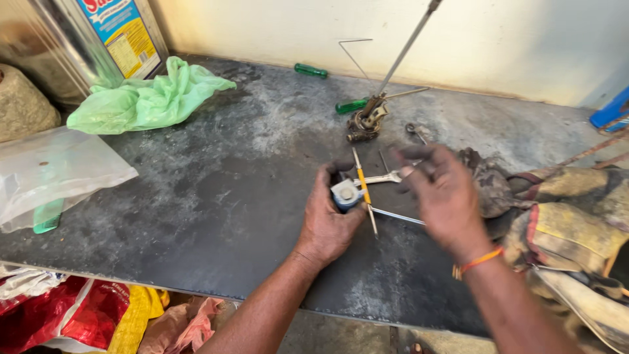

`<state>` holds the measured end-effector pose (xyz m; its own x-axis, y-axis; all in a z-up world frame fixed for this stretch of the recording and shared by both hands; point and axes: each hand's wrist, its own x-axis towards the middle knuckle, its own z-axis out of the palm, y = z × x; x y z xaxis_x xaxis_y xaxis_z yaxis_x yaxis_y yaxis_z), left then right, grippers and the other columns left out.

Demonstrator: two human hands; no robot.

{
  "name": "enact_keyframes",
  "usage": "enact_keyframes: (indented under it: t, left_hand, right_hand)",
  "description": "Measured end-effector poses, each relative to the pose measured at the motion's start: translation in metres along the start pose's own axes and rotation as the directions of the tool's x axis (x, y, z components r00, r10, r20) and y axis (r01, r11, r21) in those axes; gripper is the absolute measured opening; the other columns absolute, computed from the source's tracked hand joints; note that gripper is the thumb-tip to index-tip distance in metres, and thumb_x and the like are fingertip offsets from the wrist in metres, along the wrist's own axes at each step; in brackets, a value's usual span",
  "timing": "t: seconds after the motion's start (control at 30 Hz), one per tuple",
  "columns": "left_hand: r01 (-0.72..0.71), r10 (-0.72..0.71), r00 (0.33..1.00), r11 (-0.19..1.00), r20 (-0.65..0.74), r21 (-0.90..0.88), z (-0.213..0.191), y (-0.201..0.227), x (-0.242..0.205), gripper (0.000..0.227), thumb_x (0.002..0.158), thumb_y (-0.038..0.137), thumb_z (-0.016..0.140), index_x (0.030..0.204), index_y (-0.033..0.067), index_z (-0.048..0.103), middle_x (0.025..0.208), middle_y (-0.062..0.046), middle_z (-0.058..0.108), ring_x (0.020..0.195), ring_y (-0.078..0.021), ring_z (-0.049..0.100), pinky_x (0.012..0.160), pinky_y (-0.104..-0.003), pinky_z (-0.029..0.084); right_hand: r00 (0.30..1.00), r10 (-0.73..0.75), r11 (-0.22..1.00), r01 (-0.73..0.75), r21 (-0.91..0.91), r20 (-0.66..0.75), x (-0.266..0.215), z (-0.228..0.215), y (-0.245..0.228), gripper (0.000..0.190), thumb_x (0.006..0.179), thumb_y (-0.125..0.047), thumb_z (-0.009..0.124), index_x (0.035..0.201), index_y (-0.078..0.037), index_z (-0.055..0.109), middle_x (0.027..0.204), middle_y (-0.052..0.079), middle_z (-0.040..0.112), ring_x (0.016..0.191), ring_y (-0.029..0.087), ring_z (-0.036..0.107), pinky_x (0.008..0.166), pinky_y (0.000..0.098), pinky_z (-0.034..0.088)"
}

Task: The person disassembles a mechanical solenoid component on a workbench using wrenches, a screwdriver, and a metal rod. They remove a blue plastic cap, unscrew parts with wrenches, and wipe the components with a cloth.

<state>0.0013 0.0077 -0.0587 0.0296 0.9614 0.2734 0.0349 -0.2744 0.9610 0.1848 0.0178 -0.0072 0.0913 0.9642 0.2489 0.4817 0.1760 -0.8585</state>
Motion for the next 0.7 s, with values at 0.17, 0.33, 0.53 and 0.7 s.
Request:
enact_keyframes:
  t: [0.17,0.33,0.53,0.7]
  left_hand:
    - [-0.003,0.005,0.999,0.999,-0.038,0.044,0.003,-0.002,-0.001,0.059,0.076,0.009,0.078,0.128,0.0070,0.050,0.111,-0.009,0.067,0.102,-0.0167,0.068,0.089,-0.032,0.057]
    - [-0.014,0.015,0.998,0.999,-0.066,0.029,0.000,-0.005,0.000,0.058,0.078,0.012,0.081,0.127,0.0056,0.050,0.111,-0.009,0.067,0.101,-0.0164,0.066,0.088,-0.033,0.057]
    - [-0.059,0.058,0.996,0.998,-0.063,-0.015,0.000,-0.010,0.005,0.061,0.073,0.008,0.080,0.126,0.0042,0.051,0.109,-0.008,0.066,0.100,-0.0155,0.064,0.088,-0.032,0.056]
    - [-0.094,0.095,0.995,0.994,-0.038,0.050,0.004,-0.006,0.001,0.052,0.074,0.005,0.076,0.121,0.0050,0.054,0.105,-0.009,0.068,0.096,-0.0175,0.067,0.086,-0.033,0.057]
  right_hand:
    - [0.945,-0.314,0.937,0.293,0.189,0.090,-0.021,0.029,-0.024,0.019,0.098,-0.013,0.064,0.114,-0.003,0.066,0.110,0.010,0.079,0.098,0.013,0.074,0.080,0.0281,0.060]
    - [0.933,-0.349,0.895,0.358,-0.265,0.083,-0.039,0.033,-0.034,0.014,0.099,-0.016,0.063,0.106,-0.003,0.066,0.080,0.014,0.075,0.068,0.022,0.074,0.062,0.0345,0.054]
    - [0.975,-0.220,0.965,0.212,-0.152,-0.036,-0.070,0.016,-0.050,0.016,0.098,-0.019,0.062,0.108,-0.008,0.068,0.073,0.011,0.073,0.061,0.023,0.070,0.055,0.0341,0.052]
    - [0.960,-0.277,0.933,0.256,-0.255,-0.048,-0.036,0.024,-0.052,0.015,0.098,-0.020,0.066,0.107,-0.009,0.067,0.075,0.013,0.073,0.061,0.030,0.071,0.055,0.0420,0.049]
